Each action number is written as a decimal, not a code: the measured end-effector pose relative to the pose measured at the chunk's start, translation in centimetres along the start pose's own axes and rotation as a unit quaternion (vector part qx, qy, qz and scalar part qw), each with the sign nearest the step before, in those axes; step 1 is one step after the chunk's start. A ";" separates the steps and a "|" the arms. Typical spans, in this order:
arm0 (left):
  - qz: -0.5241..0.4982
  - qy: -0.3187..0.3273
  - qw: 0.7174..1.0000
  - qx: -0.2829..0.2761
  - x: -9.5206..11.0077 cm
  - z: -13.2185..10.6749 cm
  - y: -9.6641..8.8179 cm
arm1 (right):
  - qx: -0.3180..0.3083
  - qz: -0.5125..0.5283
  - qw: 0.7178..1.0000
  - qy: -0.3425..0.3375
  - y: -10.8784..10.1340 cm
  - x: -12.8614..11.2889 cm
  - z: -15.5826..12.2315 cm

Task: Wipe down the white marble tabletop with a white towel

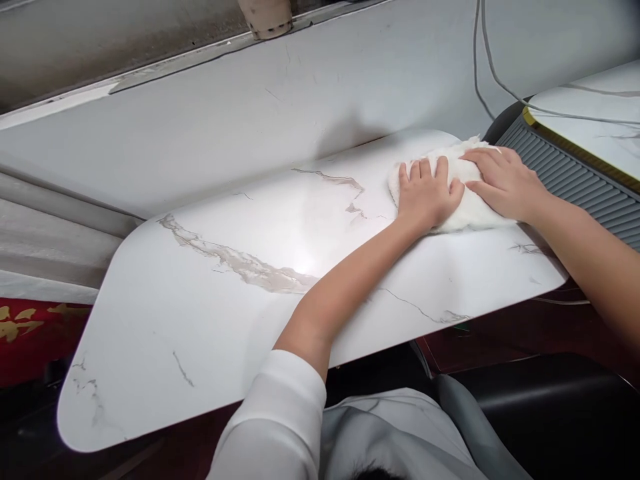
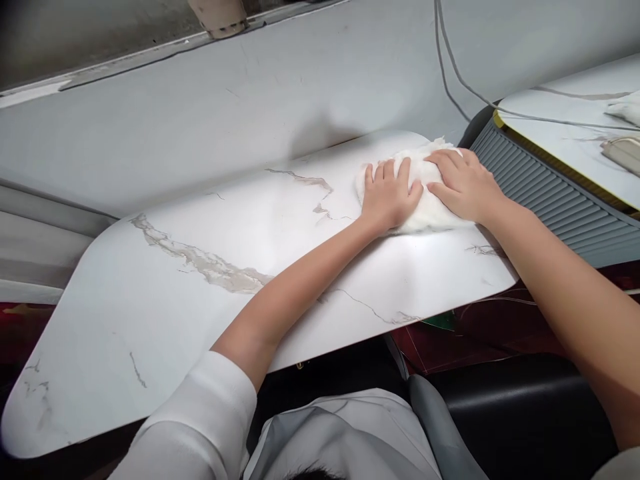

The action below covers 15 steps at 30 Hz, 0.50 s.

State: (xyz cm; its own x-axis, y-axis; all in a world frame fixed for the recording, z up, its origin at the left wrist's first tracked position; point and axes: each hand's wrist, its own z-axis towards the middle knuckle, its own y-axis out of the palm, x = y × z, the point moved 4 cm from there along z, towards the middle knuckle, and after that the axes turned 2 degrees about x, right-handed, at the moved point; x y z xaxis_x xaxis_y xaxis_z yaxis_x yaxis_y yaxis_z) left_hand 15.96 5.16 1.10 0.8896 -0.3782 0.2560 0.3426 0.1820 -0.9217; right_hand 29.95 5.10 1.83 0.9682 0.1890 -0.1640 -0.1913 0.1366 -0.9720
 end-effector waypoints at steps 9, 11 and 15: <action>0.000 0.051 0.999 0.008 3.9 -5.6 -0.7 | 0.004 -0.025 0.999 0.041 -1.2 0.4 -7.8; -0.003 0.063 0.998 0.004 4.4 -6.7 -1.0 | 0.004 -0.032 0.998 0.045 -1.3 0.4 -9.4; -0.011 0.092 0.996 0.002 5.3 -9.0 -1.5 | 0.019 -0.043 0.998 0.038 -1.2 0.3 -12.5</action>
State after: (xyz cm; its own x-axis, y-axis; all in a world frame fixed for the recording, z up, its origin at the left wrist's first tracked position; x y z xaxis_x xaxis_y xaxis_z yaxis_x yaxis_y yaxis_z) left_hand 17.41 -5.27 1.23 0.8115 -0.5425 0.2172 0.3621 0.1752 -0.9155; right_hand 32.50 -7.13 0.80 0.9905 0.1006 -0.0936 -0.1111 0.1863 -0.9762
